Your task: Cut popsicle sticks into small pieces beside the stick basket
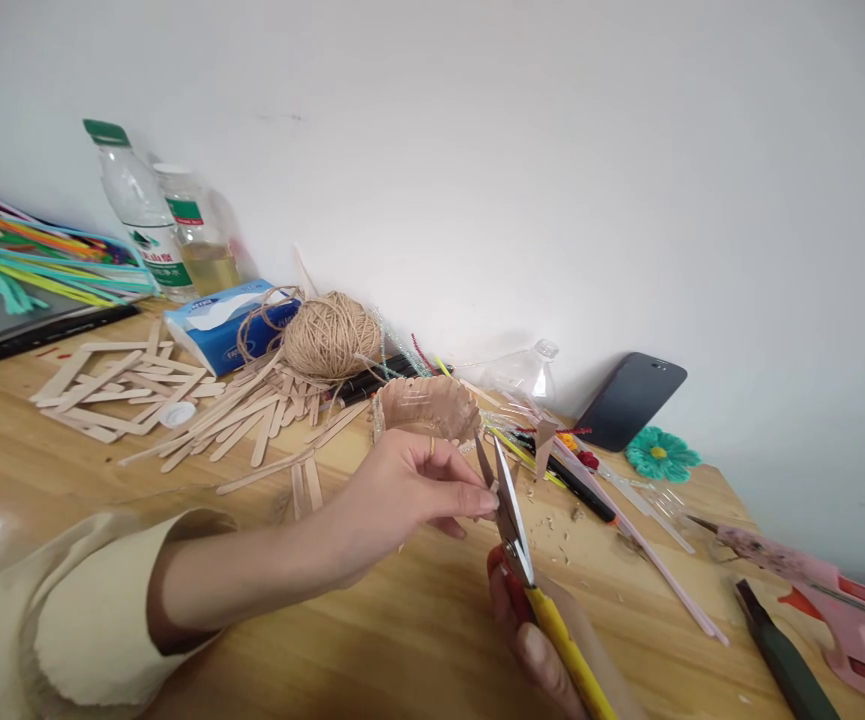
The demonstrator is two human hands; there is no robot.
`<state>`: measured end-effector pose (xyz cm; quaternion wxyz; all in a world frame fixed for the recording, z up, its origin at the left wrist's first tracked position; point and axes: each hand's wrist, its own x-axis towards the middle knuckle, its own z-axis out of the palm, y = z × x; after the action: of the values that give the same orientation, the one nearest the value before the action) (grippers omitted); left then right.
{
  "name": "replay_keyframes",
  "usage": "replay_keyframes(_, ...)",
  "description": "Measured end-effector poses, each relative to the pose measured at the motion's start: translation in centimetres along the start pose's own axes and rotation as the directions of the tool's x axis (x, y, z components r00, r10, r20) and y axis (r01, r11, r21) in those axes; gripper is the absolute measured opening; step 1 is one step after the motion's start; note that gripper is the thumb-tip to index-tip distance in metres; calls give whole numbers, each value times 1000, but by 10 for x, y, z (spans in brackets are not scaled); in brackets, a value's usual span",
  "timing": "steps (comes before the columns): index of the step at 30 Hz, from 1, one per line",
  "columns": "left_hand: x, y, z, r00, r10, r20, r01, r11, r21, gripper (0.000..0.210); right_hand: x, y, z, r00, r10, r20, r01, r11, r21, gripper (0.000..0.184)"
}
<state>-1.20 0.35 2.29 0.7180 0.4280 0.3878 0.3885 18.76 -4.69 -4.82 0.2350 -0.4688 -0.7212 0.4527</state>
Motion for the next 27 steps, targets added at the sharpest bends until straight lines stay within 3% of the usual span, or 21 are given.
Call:
replay_keyframes(5, 2, -1, 0, 1000, 4, 1, -4, 1000, -7, 17, -5, -15, 5, 996, -4, -85, 0, 999, -45, 47)
replay_keyframes(15, 1, 0, 0, 1000, -5, 6, 5, 1000, -21, 15, -5, -26, 4, 992, 37, -122, -42, 998, -40, 53)
replay_keyframes(27, 0, 3, -2, 999, -22, 30, 21, 999, 37, 11, -5, -25, 5, 985, 4, -170, -19, 996, -92, 61)
